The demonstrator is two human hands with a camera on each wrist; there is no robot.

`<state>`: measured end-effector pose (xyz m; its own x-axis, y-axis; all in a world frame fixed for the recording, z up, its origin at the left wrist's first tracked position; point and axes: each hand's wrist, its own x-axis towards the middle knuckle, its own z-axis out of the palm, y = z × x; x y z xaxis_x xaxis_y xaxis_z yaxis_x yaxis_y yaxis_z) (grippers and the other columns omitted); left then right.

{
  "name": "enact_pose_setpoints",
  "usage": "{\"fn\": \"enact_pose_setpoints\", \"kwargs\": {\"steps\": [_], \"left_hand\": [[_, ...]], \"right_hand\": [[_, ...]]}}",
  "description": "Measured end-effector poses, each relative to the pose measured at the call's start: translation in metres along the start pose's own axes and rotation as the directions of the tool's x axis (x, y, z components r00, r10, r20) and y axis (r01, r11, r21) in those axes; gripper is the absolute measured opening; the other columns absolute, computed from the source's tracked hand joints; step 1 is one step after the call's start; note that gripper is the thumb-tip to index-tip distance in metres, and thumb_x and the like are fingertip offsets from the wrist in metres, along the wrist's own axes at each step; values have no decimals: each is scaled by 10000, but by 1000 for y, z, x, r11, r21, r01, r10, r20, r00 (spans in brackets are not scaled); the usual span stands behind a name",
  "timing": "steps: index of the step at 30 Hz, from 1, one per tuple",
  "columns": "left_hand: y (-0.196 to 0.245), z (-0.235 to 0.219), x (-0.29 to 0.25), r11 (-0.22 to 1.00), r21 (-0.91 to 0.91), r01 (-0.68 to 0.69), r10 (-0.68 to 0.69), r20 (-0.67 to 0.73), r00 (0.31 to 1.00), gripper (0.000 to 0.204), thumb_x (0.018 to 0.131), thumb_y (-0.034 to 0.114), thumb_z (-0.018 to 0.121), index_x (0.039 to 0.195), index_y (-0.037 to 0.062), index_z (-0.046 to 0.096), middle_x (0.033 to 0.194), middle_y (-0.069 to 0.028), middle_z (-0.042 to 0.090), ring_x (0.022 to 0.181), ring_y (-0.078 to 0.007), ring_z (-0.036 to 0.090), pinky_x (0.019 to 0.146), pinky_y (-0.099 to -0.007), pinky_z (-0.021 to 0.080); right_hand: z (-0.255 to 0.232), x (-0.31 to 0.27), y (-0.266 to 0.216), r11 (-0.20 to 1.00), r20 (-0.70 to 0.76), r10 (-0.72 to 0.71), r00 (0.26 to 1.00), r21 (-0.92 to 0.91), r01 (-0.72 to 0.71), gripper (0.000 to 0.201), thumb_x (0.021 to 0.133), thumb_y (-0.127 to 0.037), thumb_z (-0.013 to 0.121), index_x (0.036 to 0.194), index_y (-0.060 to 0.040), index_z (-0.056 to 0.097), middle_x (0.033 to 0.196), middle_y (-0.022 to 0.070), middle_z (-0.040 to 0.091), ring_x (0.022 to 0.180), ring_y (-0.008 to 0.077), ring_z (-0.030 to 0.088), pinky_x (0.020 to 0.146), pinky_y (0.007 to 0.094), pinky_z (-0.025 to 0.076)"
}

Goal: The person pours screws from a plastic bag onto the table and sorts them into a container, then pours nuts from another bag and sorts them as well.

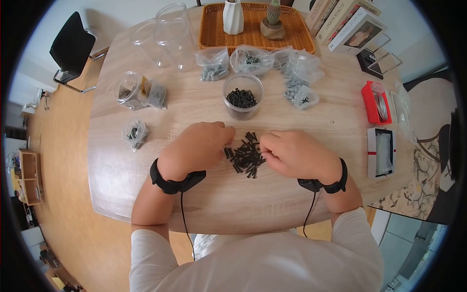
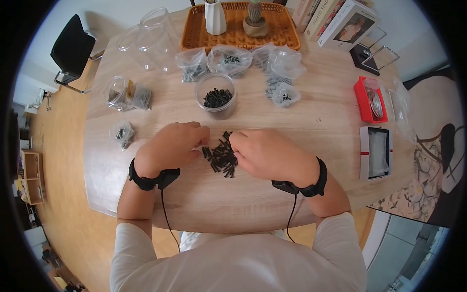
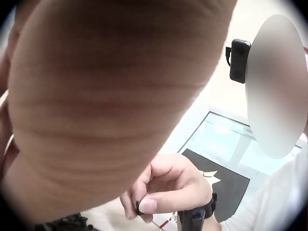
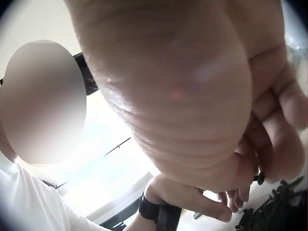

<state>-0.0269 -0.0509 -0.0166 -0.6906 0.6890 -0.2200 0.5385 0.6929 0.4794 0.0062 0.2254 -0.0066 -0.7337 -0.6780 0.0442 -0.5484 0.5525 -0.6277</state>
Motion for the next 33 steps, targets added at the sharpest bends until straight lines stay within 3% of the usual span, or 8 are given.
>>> {"fn": "enact_pose_setpoints", "kwargs": {"steps": [9, 15, 21, 24, 26, 27, 29, 33], "left_hand": [[-4, 12, 6, 999, 10, -41, 41, -37, 998, 205, 838, 61, 795, 1018, 98, 704, 1026, -126, 702, 979, -391, 703, 840, -497, 552], [-7, 15, 8, 999, -18, -47, 46, -46, 998, 167, 850, 70, 794, 999, 100, 724, 1012, -125, 706, 970, -393, 703, 833, -498, 553], [-9, 16, 10, 999, -4, -46, 46, -21, 999, 164, 860, 93, 795, 1014, 96, 739, 1017, -124, 710, 976, -388, 711, 837, -500, 554], [-8, 15, 9, 998, -4, -62, 61, -30, 998, 159, 873, 105, 790, 1026, 95, 745, 1022, -126, 712, 986, -387, 715, 842, -502, 555], [-10, 15, 9, 998, -3, -61, 61, -26, 998, 149, 882, 111, 785, 1024, 91, 744, 1025, -130, 713, 991, -388, 715, 847, -503, 555], [-10, 16, 9, 998, -2, -62, 62, -17, 998, 141, 891, 116, 781, 1022, 87, 742, 1028, -135, 714, 997, -389, 715, 851, -504, 555], [-10, 16, 8, 998, -5, -69, 69, -30, 997, 133, 899, 122, 775, 1021, 82, 741, 1034, -140, 716, 1002, -391, 716, 857, -504, 556], [-15, 23, 8, 994, 0, -109, 109, -82, 991, 120, 922, 139, 755, 1016, 69, 731, 1052, -153, 722, 1011, -397, 720, 871, -503, 558]], "right_hand": [[-2, 4, 6, 1000, 15, 14, 1000, -12, -14, 109, 933, -85, 701, 987, -41, 618, 909, 146, 696, 839, 393, 702, 714, 491, 552], [0, 5, 9, 1000, -16, 19, 1000, 14, -19, 155, 934, -3, 674, 1070, -76, 666, 1041, 126, 685, 864, 395, 701, 750, 488, 560], [2, 9, 14, 986, -90, 30, 996, 168, -14, 168, 980, -13, 661, 1131, -71, 705, 1081, 132, 670, 893, 392, 699, 787, 461, 574], [-6, 12, 5, 988, -108, 31, 994, 156, -14, 133, 1008, -42, 684, 1139, -53, 698, 1063, 124, 658, 882, 324, 705, 784, 410, 582], [-11, 13, 0, 944, -30, 130, 991, 310, -115, 148, 1002, -46, 727, 1148, -40, 702, 1038, 92, 652, 880, 232, 697, 768, 352, 578], [-11, 13, -1, 946, -26, 124, 992, 305, -111, 148, 1002, -46, 727, 1148, -40, 702, 1038, 92, 652, 880, 232, 697, 768, 352, 578], [-9, 14, -3, 932, -115, 127, 985, 353, -79, 204, 965, -2, 761, 1159, -36, 708, 1024, 67, 644, 864, 168, 674, 757, 305, 568], [-12, 14, -4, 968, -254, 34, 966, 249, 31, 221, 958, 22, 767, 1166, -29, 714, 1022, 66, 663, 833, 153, 666, 751, 286, 556]]}}
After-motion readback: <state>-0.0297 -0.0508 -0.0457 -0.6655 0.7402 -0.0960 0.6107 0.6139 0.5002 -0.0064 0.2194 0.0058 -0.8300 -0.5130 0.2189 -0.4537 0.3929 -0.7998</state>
